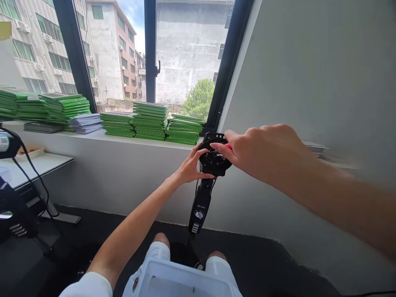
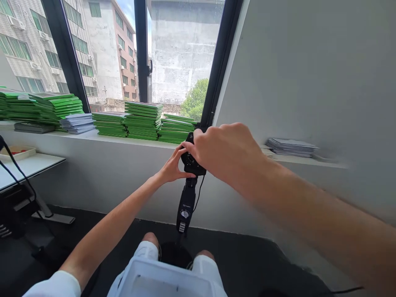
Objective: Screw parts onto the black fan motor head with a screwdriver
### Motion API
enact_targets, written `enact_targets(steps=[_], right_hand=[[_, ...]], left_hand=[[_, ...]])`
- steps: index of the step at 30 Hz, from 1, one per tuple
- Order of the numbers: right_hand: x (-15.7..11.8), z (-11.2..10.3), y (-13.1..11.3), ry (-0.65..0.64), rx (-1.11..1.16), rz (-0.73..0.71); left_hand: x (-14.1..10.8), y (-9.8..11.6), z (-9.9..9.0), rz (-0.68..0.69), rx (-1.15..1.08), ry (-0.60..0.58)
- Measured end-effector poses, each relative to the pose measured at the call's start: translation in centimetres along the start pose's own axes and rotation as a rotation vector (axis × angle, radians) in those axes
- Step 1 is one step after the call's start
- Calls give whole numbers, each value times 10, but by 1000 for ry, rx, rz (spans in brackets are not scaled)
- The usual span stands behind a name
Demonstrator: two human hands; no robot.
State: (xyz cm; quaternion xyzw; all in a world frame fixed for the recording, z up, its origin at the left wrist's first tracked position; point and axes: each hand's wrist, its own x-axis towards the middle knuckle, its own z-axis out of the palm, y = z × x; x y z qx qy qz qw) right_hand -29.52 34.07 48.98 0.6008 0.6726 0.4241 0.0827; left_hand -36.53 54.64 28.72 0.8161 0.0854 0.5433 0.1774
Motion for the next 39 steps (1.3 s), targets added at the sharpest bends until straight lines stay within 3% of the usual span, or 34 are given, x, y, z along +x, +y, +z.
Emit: enact_targets(steps=[4, 9, 14, 19, 24, 28, 33, 37, 39], right_hand=[[-2, -1, -3, -105, 145, -51], [-4, 1, -3, -1, -10, 16], [-7, 4, -2, -99, 145, -103], [-9, 5, -10, 0, -1, -26], [-8, 6, -7, -106, 135, -59], [-8, 7, -3, 9, -15, 22], [-7, 7, -1, -48, 83, -66], [-7, 8, 0, 44, -11, 36], [-9, 9, -1, 48, 40, -17]], left_hand=[[-1, 0, 0, 1, -6, -4], [-2, 1, 2, -32, 2, -23], [-4, 0, 2, -28, 9, -17], [-4, -3, 4, -33, 36, 6], [-3, -2, 4, -34, 13, 6], [-4, -1, 3, -34, 3, -3], [-4, -2, 4, -26, 3, -4], [-4, 0, 3, -35, 0, -2], [-5, 1, 2, -36, 0, -9]])
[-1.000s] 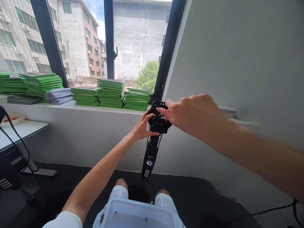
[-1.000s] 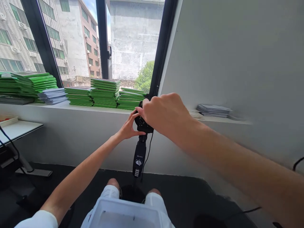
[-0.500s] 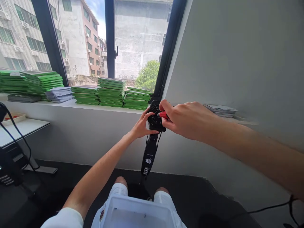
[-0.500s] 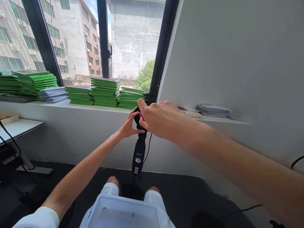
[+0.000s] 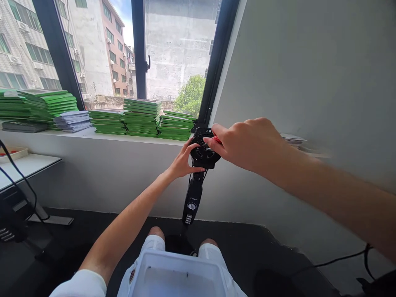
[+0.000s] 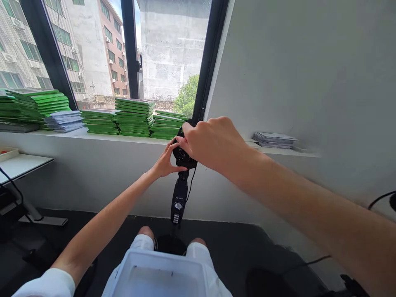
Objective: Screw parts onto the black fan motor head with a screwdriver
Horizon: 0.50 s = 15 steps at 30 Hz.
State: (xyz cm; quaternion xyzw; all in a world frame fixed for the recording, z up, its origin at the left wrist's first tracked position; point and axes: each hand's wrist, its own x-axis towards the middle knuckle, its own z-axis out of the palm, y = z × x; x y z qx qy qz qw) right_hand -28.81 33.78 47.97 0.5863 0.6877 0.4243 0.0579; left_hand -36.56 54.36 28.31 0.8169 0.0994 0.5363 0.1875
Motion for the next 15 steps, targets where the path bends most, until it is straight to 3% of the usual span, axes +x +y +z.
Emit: enact_targets(steps=[3, 9, 13, 15], right_hand=[[-3, 1, -4, -46, 56, -112], [-3, -2, -5, 1, -61, 28], [-1, 1, 1, -113, 140, -82], [-3, 5, 2, -105, 111, -81]], left_hand=[[0, 0, 0, 6, 5, 4], [0, -2, 1, 16, 17, 6], [-1, -2, 0, 16, 24, 1], [-1, -2, 0, 10, 28, 6]])
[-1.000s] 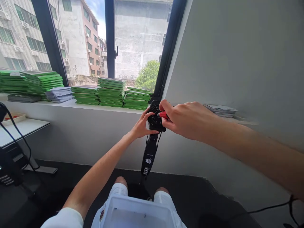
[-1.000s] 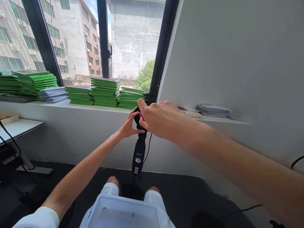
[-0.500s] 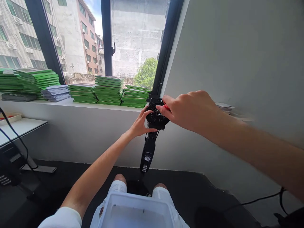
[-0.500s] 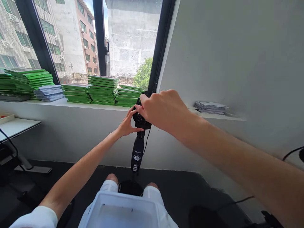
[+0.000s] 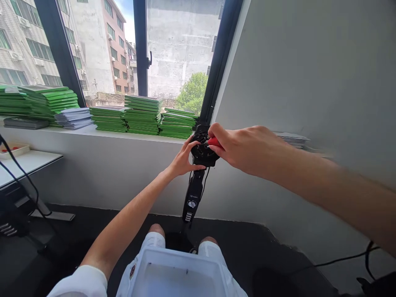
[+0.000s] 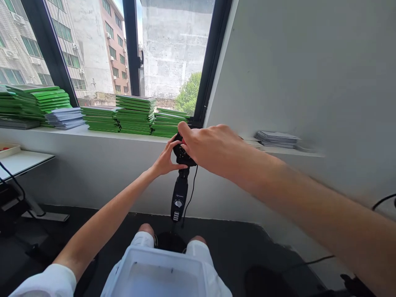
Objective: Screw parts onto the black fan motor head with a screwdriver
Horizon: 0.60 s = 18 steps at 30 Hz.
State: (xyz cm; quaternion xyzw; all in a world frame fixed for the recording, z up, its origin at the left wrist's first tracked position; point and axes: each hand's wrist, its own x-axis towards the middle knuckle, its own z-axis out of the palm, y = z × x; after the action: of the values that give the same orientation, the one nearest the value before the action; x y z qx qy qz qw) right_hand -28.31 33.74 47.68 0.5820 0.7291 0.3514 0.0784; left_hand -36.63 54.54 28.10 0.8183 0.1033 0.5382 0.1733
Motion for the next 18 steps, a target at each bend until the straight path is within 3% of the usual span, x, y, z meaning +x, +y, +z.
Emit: enact_targets(steps=[4, 8, 15, 18], right_hand=[[-3, 1, -7, 109, -152, 152], [-2, -4, -12, 143, -133, 205], [-3, 4, -3, 36, 184, 81], [-6, 7, -7, 103, 106, 100]], left_hand=[[0, 0, 2, -5, -5, -7], [0, 3, 3, 15, -26, -5], [-1, 5, -2, 1, 8, -10], [-2, 6, -1, 10, -2, 1]])
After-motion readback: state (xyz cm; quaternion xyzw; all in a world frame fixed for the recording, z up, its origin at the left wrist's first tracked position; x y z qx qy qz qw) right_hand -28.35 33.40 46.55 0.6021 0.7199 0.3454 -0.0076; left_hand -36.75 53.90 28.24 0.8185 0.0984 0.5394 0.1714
